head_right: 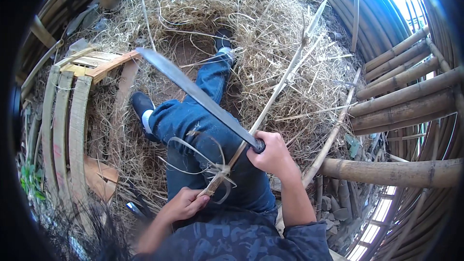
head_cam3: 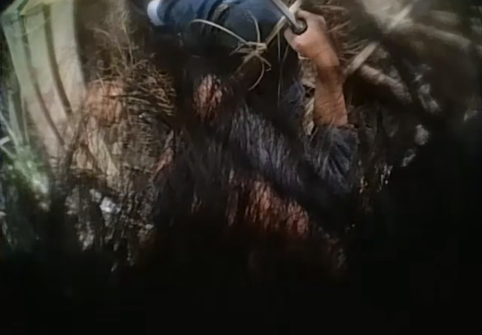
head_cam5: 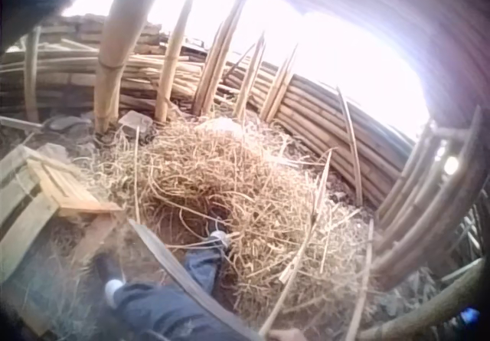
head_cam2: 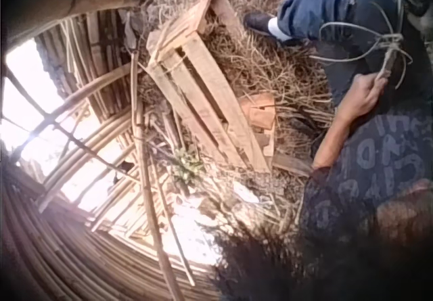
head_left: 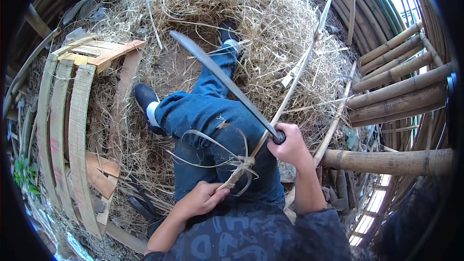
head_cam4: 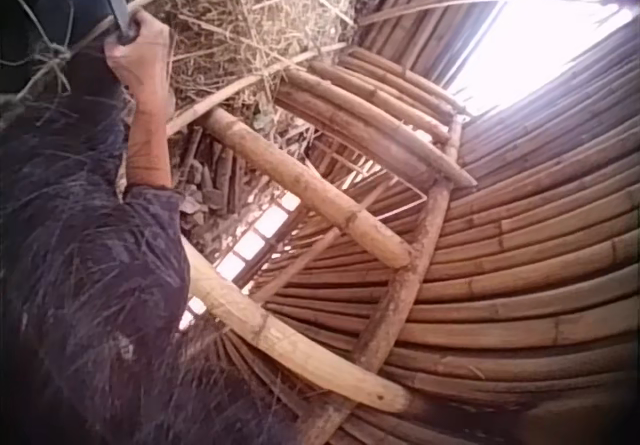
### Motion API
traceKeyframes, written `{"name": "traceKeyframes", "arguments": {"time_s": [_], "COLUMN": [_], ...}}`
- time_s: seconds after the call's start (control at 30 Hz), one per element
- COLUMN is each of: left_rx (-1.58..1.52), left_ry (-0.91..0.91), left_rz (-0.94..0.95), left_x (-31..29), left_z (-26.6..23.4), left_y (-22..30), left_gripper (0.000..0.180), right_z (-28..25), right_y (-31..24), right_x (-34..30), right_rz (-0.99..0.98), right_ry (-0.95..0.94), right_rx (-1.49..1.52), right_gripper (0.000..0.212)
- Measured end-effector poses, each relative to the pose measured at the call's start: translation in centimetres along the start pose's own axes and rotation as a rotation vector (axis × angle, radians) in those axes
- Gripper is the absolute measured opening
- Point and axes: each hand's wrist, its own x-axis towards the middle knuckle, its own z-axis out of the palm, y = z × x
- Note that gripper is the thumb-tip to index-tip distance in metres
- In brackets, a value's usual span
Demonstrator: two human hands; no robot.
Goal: The person scrapes and whittles a thin bamboo stick using a machete.
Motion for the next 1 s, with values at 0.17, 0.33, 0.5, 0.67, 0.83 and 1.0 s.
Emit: {"name": "traceKeyframes", "arguments": {"time_s": [0.17, 0.33, 0.5, 0.67, 0.83, 1.0], "left_rx": [0.172, 0.223, 0.371, 0.454, 0.539, 0.515], "left_ry": [0.071, 0.192, 0.279, 0.357, 0.420, 0.425], "left_rz": [0.045, 0.052, 0.085, 0.149, 0.167, 0.134], "left_x": [0.8, 0.6, 0.7, 0.4, -0.5, -0.8], "left_z": [0.2, 1.7, 3.1, 3.9, 4.5, 4.9], "left_y": [1.6, 2.1, 2.3, 2.0, 2.4, 2.7], "left_gripper": [0.028, 0.025, 0.021, 0.018, 0.019, 0.020], "right_z": [0.6, 0.5, 0.5, 0.1, -0.1, -0.5], "right_y": [0.7, 0.5, 1.3, 1.0, 0.3, 0.3], "right_x": [-1.0, -0.7, 0.1, 0.1, 0.2, 0.2], "right_rz": [0.098, 0.093, 0.026, 0.031, 0.032, 0.037], "right_ry": [-0.006, 0.018, -0.003, 0.002, -0.064, -0.075], "right_rx": [0.104, 0.042, -0.044, -0.158, -0.183, -0.194], "right_gripper": [0.027, 0.038, 0.037, 0.044, 0.047, 0.048]}}
